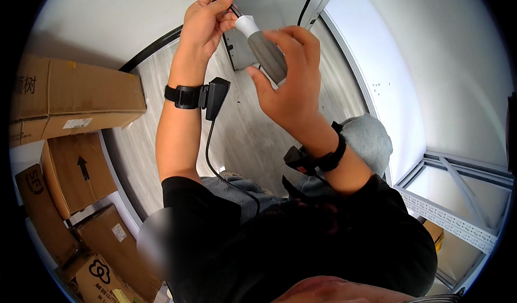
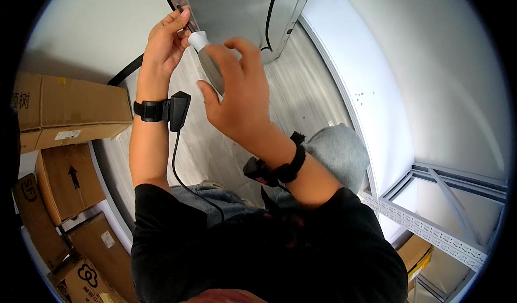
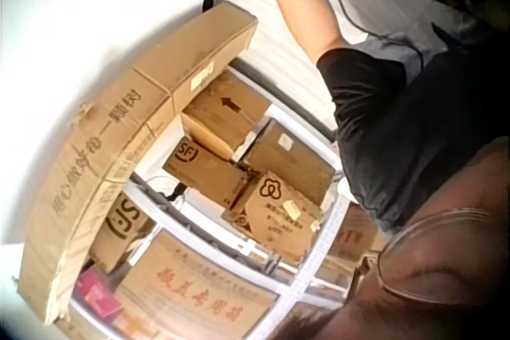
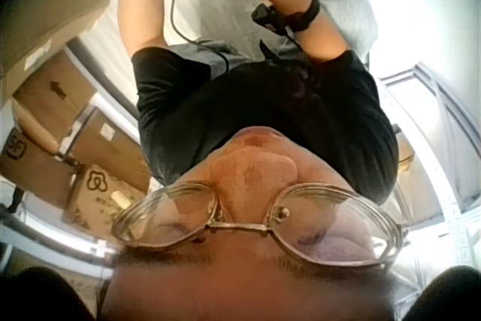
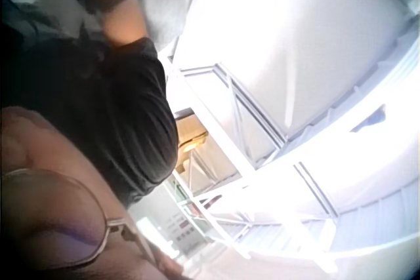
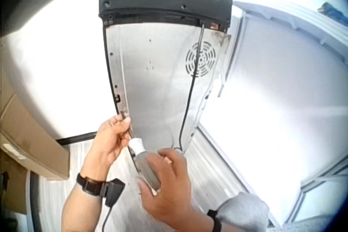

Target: The person uses a screwdriver to fasten screws into the back panel of a large appliance. They repeatedly pick up screws and tighten them into place.

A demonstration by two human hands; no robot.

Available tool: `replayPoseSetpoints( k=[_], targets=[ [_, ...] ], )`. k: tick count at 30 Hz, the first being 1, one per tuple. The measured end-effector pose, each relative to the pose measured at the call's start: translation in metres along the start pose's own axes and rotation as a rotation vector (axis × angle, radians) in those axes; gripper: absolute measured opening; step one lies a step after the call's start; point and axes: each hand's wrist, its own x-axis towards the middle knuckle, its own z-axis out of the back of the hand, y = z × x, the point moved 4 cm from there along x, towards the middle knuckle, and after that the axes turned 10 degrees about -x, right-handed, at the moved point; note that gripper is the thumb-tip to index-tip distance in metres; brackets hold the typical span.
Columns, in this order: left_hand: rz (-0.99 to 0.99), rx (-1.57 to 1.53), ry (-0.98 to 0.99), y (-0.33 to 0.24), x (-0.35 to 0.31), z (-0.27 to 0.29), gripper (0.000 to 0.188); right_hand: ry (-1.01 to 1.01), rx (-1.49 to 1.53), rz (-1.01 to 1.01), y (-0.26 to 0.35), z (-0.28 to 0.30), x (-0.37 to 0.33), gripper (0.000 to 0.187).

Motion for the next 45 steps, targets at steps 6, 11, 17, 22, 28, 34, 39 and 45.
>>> replayPoseSetpoints(
  k=[6, 11, 17, 22, 28, 34, 39, 45],
  targets=[
    [-0.014, 0.032, -0.031, 0.007, 0.006, 0.005, 0.022, 0.148, 0.237, -0.291, -0.018, -0.007, -0.004, 0.045],
    [0.022, 0.046, -0.090, 0.004, 0.002, 0.003, 0.022, 0.032, 0.126, -0.094, -0.011, -0.004, 0.001, 0.043],
    [0.021, 0.048, -0.052, 0.002, 0.001, 0.003, 0.023, -0.037, 0.027, 0.070, -0.008, 0.000, 0.004, 0.045],
    [-0.003, 0.015, -0.067, 0.001, -0.006, -0.010, 0.022, 0.072, 0.241, -0.288, -0.012, -0.002, 0.001, 0.047],
    [0.037, 0.018, -0.079, -0.003, -0.006, -0.009, 0.024, 0.009, -0.035, 0.112, -0.007, -0.004, 0.003, 0.046],
    [0.014, -0.057, -0.011, 0.001, 0.002, 0.000, 0.025, -0.025, 0.161, -0.158, -0.004, 0.002, 0.005, 0.048],
    [0.012, -0.029, -0.026, 0.002, -0.004, -0.008, 0.022, 0.145, 0.225, -0.306, -0.016, -0.008, -0.002, 0.051],
    [0.030, -0.047, -0.040, 0.001, 0.001, 0.002, 0.023, -0.015, 0.020, 0.024, -0.003, -0.006, 0.003, 0.052]
  ],
)
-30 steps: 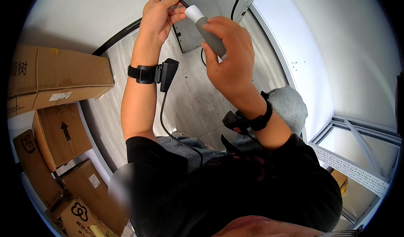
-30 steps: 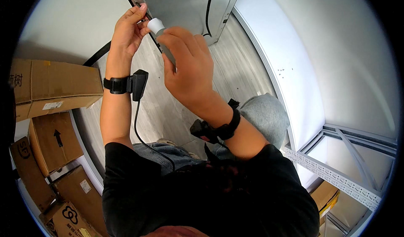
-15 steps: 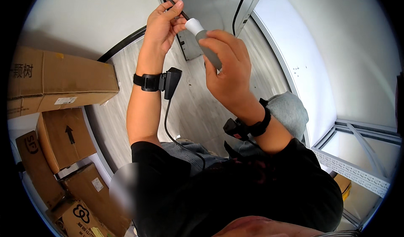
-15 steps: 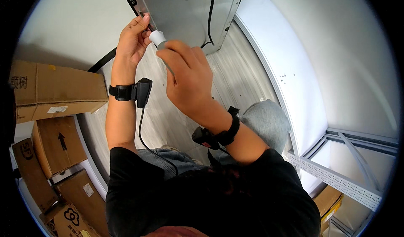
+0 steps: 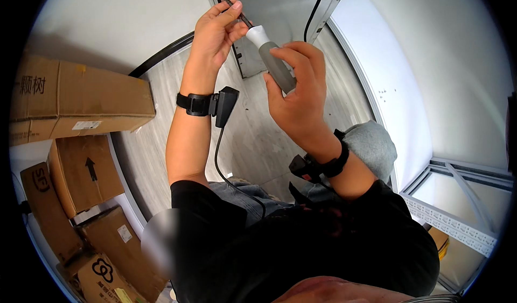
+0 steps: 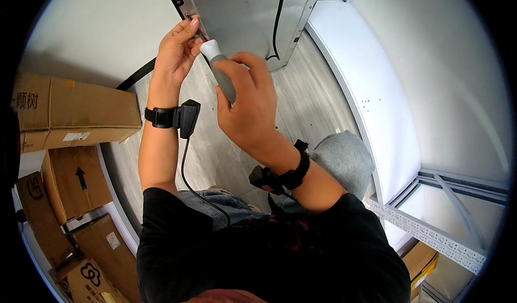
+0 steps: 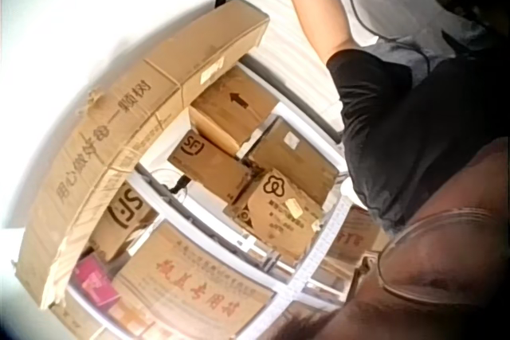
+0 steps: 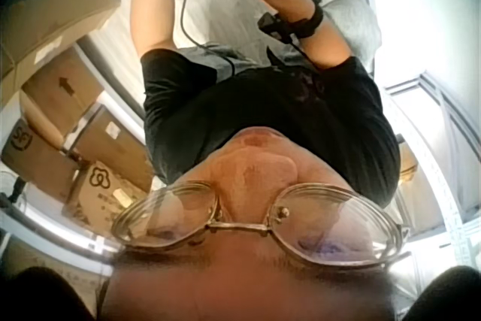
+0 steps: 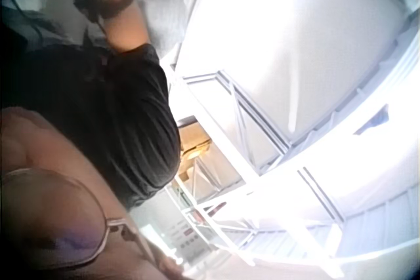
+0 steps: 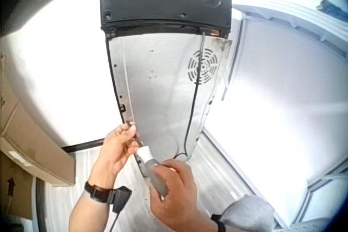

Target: The person uses a screwdriver to fasten screws into the back panel of a large appliance. They repeatedly pick up screws and tighten them into place.

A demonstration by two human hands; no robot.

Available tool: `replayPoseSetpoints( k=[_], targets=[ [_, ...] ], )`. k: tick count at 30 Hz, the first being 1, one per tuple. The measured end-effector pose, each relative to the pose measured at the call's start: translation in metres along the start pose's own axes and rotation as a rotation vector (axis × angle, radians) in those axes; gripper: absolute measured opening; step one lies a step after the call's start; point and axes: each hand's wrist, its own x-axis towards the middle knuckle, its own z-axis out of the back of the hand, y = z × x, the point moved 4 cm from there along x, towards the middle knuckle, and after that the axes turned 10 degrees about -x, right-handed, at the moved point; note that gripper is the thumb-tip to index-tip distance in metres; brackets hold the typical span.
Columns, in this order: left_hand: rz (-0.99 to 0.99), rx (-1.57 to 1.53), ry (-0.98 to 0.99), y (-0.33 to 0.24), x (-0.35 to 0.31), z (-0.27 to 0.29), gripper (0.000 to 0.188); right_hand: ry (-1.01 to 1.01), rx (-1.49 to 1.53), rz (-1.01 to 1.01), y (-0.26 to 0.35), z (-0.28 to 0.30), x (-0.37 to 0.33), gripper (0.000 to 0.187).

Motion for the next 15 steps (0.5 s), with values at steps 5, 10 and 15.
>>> replayPoseSetpoints(
  k=[5, 10, 15],
  targets=[
    [0.004, -0.087, 0.045, 0.002, 0.003, 0.002, 0.025, 0.006, 0.248, -0.311, -0.004, -0.004, -0.008, 0.053],
    [-0.002, -0.038, -0.013, -0.002, -0.003, -0.002, 0.024, 0.195, 0.454, -0.602, -0.013, -0.012, -0.011, 0.050],
    [-0.036, -0.076, -0.014, -0.002, -0.003, -0.002, 0.028, 0.165, 0.080, -0.273, -0.009, -0.009, -0.008, 0.050]
  ],
)
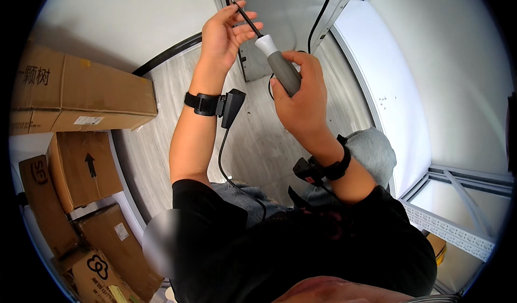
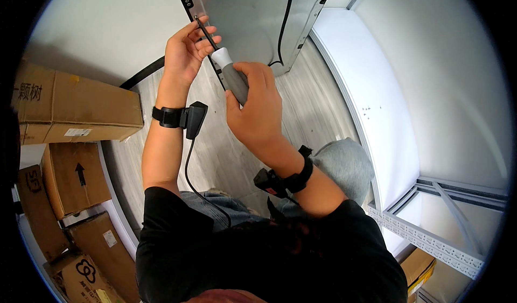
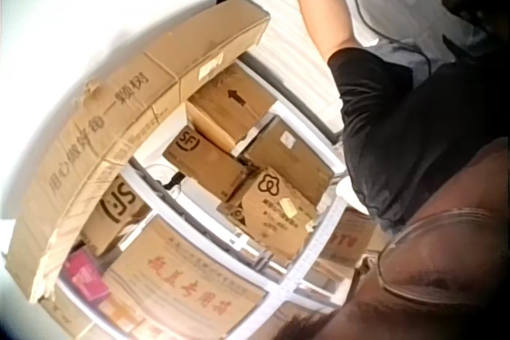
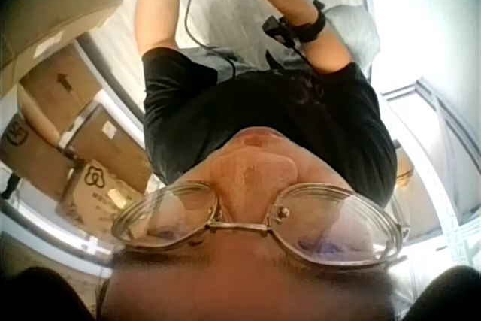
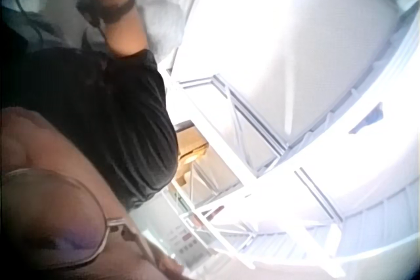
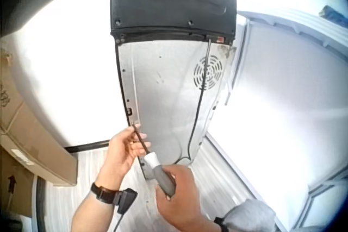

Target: The person uses a screwdriver to fasten screws into the back panel of a large appliance. They repeatedly pick up screws and tighten them into place.

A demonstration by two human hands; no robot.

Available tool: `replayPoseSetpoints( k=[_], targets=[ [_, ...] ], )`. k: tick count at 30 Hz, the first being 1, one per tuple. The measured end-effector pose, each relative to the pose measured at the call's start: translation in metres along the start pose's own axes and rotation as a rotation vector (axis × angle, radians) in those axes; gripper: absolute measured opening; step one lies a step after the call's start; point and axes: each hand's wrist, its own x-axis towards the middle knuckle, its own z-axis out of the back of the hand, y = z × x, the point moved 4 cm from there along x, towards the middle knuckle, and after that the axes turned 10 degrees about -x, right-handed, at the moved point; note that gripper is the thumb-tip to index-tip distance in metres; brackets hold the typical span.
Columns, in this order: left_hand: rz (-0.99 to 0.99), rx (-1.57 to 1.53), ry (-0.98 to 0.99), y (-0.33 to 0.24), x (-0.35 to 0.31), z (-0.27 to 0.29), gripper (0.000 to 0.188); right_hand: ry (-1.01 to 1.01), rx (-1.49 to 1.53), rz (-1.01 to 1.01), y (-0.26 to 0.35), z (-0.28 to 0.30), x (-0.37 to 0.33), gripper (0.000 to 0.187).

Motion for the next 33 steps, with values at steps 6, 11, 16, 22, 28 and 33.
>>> replayPoseSetpoints(
  k=[6, 11, 16, 22, 28, 33],
  targets=[
    [-0.090, 0.098, -0.107, 0.002, 0.005, 0.001, 0.032, -0.077, -0.107, 0.109, 0.004, 0.000, -0.001, 0.047],
    [-0.173, 0.073, -0.213, 0.004, 0.009, 0.003, 0.029, -0.155, -0.238, 0.237, 0.005, -0.005, -0.005, 0.043],
    [-0.183, -0.006, -0.234, 0.004, 0.008, 0.004, 0.025, -0.195, -0.298, 0.304, 0.011, -0.001, -0.007, 0.040],
    [-0.145, -0.129, -0.165, 0.009, 0.003, -0.009, 0.024, -0.090, -0.126, 0.217, 0.014, 0.044, 0.011, 0.039],
    [0.116, -0.358, 0.076, 0.039, 0.005, -0.036, 0.016, 0.209, 0.012, -0.076, -0.027, 0.129, 0.061, 0.032],
    [0.088, -0.230, 0.147, 0.086, 0.007, -0.074, 0.007, 0.333, 0.065, -0.083, -0.097, 0.189, 0.088, 0.031]
  ],
)
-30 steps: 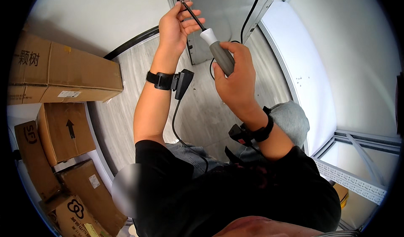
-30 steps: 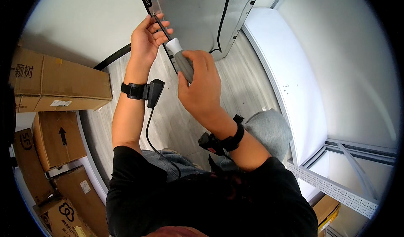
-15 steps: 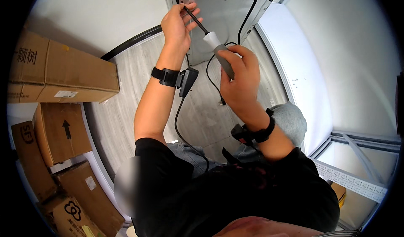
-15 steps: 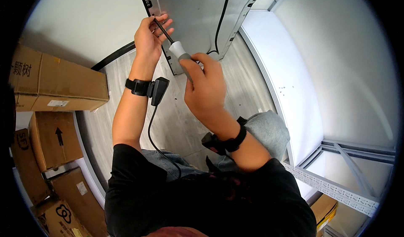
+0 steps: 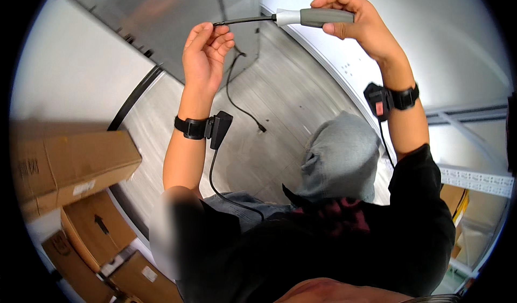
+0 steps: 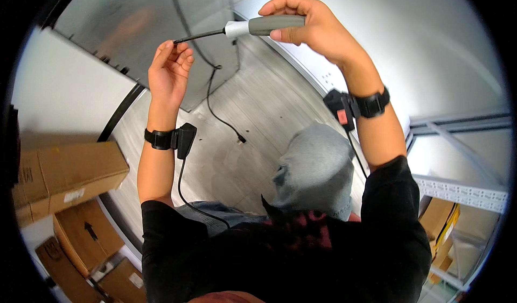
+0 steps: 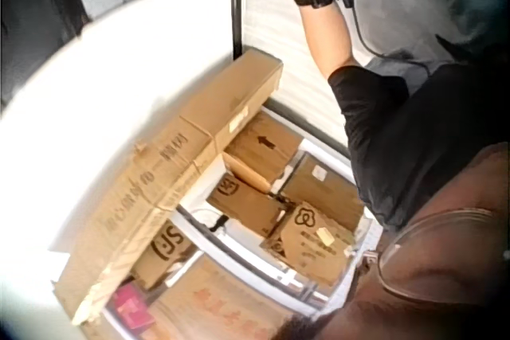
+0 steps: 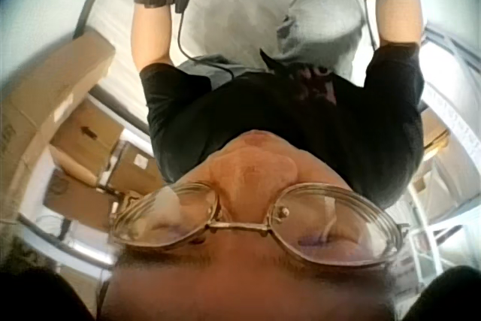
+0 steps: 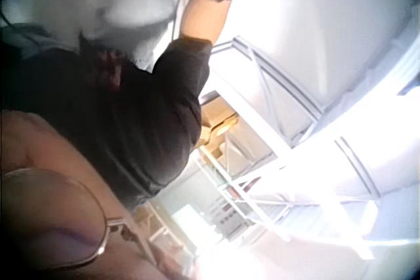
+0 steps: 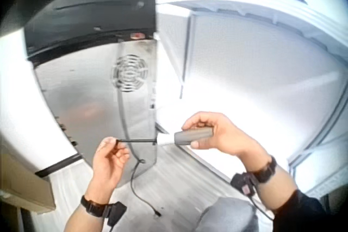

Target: The person uses a screwdriver to fasten screws into the back panel of a large appliance. They repeatedly pick up screws and tighten them into place.

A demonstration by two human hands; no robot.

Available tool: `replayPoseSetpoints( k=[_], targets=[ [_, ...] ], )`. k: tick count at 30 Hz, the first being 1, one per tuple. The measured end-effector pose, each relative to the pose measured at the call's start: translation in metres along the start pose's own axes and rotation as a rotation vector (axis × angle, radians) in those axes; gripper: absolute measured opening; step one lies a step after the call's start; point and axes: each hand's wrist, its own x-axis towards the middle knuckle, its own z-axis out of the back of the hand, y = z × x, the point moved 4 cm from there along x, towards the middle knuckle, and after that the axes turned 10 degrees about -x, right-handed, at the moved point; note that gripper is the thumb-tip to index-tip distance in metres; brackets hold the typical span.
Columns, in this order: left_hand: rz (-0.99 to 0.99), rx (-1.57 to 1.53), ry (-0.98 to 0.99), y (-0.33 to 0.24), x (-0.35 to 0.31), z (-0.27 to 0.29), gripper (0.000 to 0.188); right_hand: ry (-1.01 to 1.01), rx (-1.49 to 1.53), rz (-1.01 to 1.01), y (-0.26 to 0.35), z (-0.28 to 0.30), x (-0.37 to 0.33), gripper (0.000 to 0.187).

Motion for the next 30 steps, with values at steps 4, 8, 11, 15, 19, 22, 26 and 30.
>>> replayPoseSetpoints(
  k=[4, 8, 11, 15, 19, 22, 26, 30],
  targets=[
    [0.069, 0.126, -0.019, 0.085, 0.011, -0.012, 0.008, 0.112, 0.169, -0.142, -0.099, 0.037, -0.030, 0.035],
    [0.172, 0.285, -0.079, 0.181, 0.019, -0.009, 0.008, 0.199, 0.148, -0.326, -0.192, 0.033, -0.084, 0.037],
    [0.327, 0.428, -0.072, 0.249, 0.027, -0.009, 0.008, 0.253, 0.285, -0.572, -0.255, 0.021, -0.136, 0.032],
    [0.447, 0.531, -0.008, 0.316, 0.040, 0.004, 0.009, 0.145, 0.595, -0.761, -0.320, 0.024, -0.195, 0.025],
    [0.353, 0.872, 0.078, 0.371, 0.058, 0.030, 0.012, -0.002, 0.618, -0.848, -0.354, 0.030, -0.240, 0.028],
    [0.219, 1.235, 0.242, 0.409, 0.070, 0.037, 0.014, -0.072, 0.646, -0.879, -0.364, 0.033, -0.256, 0.029],
    [0.193, 1.420, 0.274, 0.448, 0.086, 0.039, 0.014, -0.140, 0.694, -0.875, -0.381, 0.032, -0.265, 0.031],
    [0.187, 1.588, 0.331, 0.465, 0.098, 0.048, 0.014, -0.178, 0.678, -0.885, -0.383, 0.030, -0.266, 0.036]
  ],
)
